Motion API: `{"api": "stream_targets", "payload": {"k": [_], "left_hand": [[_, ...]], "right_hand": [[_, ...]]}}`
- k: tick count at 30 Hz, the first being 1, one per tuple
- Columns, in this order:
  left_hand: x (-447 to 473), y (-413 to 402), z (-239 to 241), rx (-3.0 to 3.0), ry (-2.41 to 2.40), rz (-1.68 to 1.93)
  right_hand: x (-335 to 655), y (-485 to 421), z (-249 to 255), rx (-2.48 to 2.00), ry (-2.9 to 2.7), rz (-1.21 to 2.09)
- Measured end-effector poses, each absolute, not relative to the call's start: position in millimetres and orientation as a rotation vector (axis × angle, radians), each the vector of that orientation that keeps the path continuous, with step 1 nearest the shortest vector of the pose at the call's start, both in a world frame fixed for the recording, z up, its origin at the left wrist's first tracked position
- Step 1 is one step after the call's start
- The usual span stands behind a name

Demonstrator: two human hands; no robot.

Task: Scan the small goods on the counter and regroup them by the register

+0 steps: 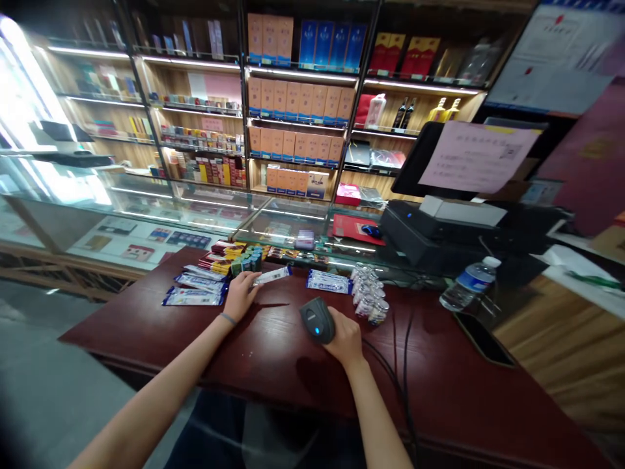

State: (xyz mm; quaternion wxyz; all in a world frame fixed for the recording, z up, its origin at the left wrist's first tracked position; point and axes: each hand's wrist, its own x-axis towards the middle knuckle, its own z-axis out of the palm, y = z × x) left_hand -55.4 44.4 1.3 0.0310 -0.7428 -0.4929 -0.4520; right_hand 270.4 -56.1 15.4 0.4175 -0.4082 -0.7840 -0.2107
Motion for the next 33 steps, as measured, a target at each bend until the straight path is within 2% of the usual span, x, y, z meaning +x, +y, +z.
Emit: {"api": "stream_targets", "payload": {"k": [5, 18, 26, 33], "left_hand": [[-27.4, 48.1, -3.1, -2.318, -1.524, -1.355], [-36.0, 55.2, -11.6, -2.257, -1.571, -1.335], [-34.6, 52.7, -13.9, -2.457, -1.560, -1.632], [-30.9, 51.4, -0.3, -2.789, -2.078, -1.868]], "right_hand": [[277.0, -66.1, 8.2, -1.068, -2.015, -0.514], [263.7, -68.3, 11.8, -1.015, -2.087, -0.445], [274.1, -67.2, 9.6, -1.045, -2.005, -0.497], [298.0, -63.7, 12.3, -1.087, -1.923, -0.516]]}}
